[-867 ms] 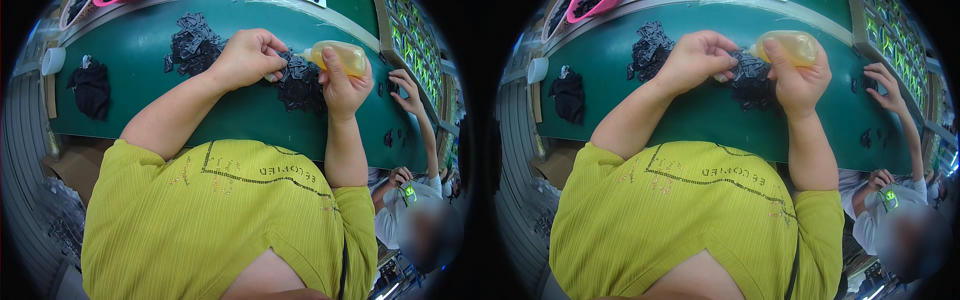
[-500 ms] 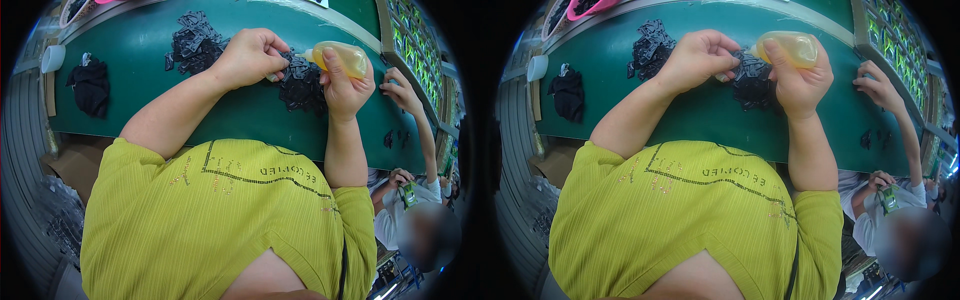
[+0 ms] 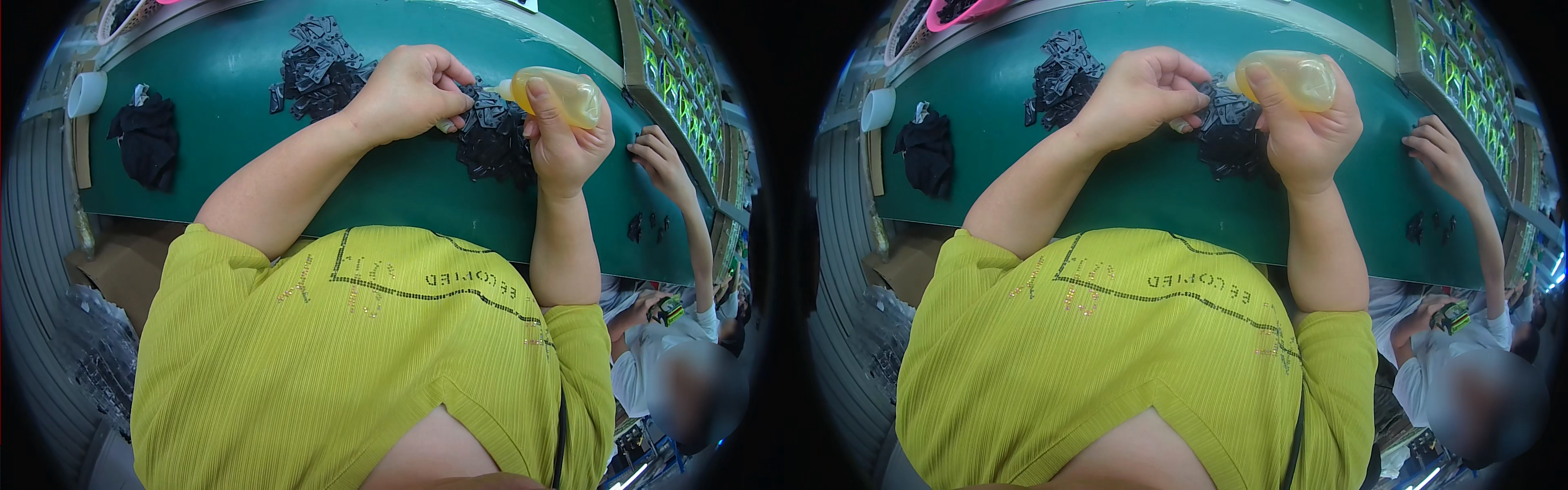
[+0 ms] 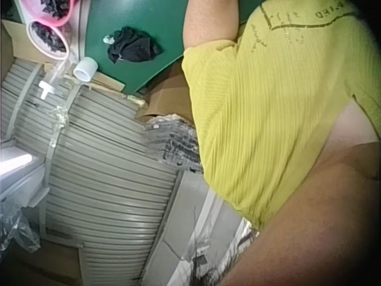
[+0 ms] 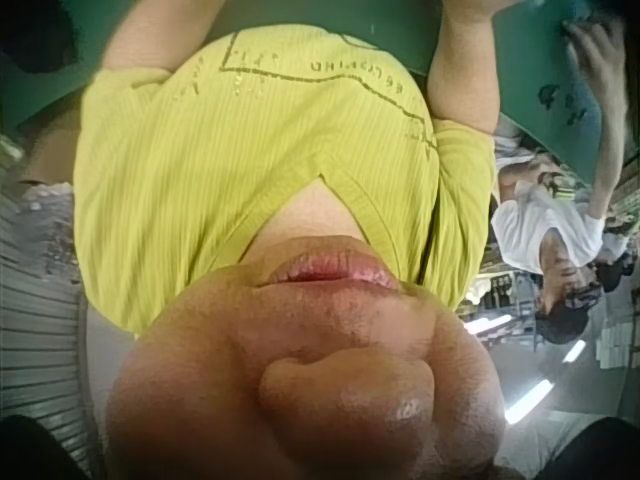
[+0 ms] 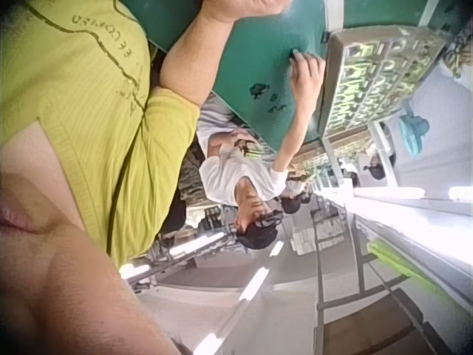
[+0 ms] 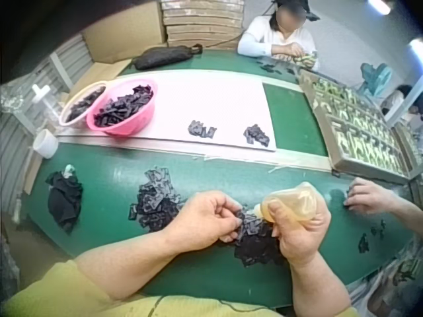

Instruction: Applying adhesive from a squeeze bottle to small black plastic pieces and organizing them on the work surface.

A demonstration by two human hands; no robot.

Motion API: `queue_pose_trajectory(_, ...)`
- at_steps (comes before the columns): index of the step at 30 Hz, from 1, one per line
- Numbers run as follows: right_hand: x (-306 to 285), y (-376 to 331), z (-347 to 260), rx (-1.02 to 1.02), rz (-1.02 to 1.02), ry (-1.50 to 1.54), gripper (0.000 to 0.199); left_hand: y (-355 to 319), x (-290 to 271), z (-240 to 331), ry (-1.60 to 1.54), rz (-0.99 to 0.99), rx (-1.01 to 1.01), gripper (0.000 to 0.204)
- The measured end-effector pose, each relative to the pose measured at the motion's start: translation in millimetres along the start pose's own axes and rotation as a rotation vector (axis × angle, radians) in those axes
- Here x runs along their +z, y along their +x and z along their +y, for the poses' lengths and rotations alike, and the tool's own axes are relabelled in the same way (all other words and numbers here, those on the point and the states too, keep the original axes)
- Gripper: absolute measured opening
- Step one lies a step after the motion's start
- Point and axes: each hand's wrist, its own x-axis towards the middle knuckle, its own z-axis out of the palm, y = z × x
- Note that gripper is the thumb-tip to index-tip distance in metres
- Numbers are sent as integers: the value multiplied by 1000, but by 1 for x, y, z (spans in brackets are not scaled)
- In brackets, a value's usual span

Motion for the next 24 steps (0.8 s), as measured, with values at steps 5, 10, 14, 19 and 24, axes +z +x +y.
queue_pose_trajectory(5, 1, 1, 0, 12, -3, -23, 14, 1, -1, -1, 7, 3, -2, 27)
queue_pose_trajectory(10, 0, 2, 3, 21, 9, -37, 14, 0, 0, 2, 19, 2, -5, 26)
queue_pose_trajectory(14, -6, 4, 2, 11, 29, 14, 13, -1, -1, 2, 7, 2, -5, 26)
queue_pose_trajectory(19, -8, 4, -1, 108, 33, 170, 13, -1, -1, 6, -48, 35, -40, 24)
queue_pose_trajectory(24, -5, 1, -2, 125, -28, 147, 13, -3, -1, 10, -50, 37, -48, 24)
